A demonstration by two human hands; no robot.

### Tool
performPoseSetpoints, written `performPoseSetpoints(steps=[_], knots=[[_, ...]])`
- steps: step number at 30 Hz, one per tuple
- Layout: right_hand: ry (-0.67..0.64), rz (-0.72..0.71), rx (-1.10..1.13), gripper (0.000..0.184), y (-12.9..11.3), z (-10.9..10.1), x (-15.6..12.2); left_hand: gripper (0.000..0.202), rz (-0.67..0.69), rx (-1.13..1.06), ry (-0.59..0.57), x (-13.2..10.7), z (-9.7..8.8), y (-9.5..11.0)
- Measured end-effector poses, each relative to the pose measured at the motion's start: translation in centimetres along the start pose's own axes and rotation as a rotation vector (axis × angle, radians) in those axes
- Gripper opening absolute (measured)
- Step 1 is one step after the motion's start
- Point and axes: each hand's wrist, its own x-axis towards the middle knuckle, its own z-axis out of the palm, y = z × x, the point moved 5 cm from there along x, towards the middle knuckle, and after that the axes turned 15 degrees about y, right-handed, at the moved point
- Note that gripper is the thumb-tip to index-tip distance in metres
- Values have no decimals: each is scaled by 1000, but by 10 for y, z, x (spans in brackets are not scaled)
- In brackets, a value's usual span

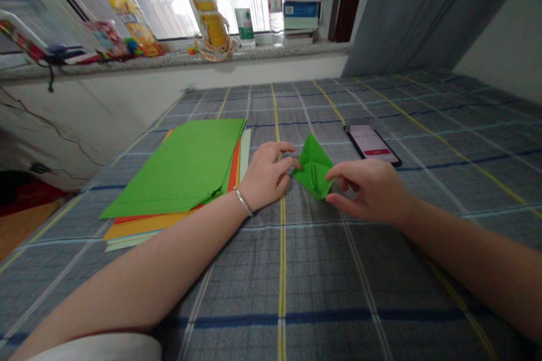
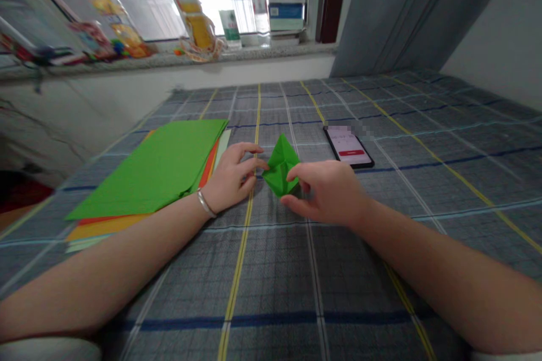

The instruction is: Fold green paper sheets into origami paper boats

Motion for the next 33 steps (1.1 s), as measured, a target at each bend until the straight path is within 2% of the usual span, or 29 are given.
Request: performPoseSetpoints(steps=[3, 7, 11, 16, 21, 24, 28, 33], knots=[[-56, -58, -196, 39, -17, 2, -4, 28, -43, 0, 9, 0, -1, -2], [-104, 25, -310, 37, -24, 8, -7, 26, -97, -8, 22, 1, -1, -5], [-129, 109, -315, 28, -21, 12, -7, 25, -123, -8, 15, 2, -1, -7], [-79, 178, -355, 28, -8, 14, -6, 27, -150, -9, 25, 2, -1, -10], [11, 287, -377, 25, 10, 8, 5, 27, -182, -2, 44, 0, 2, -13], [20, 355, -426, 25, 26, 2, 16, 28, -184, -8, 32, -1, 3, -12], [46, 483, -513, 24, 57, -6, 29, 29, -196, -14, -10, -1, 7, -13], [56, 553, -606, 27, 95, -1, 39, 29, -166, -1, -70, -3, 13, -13]])
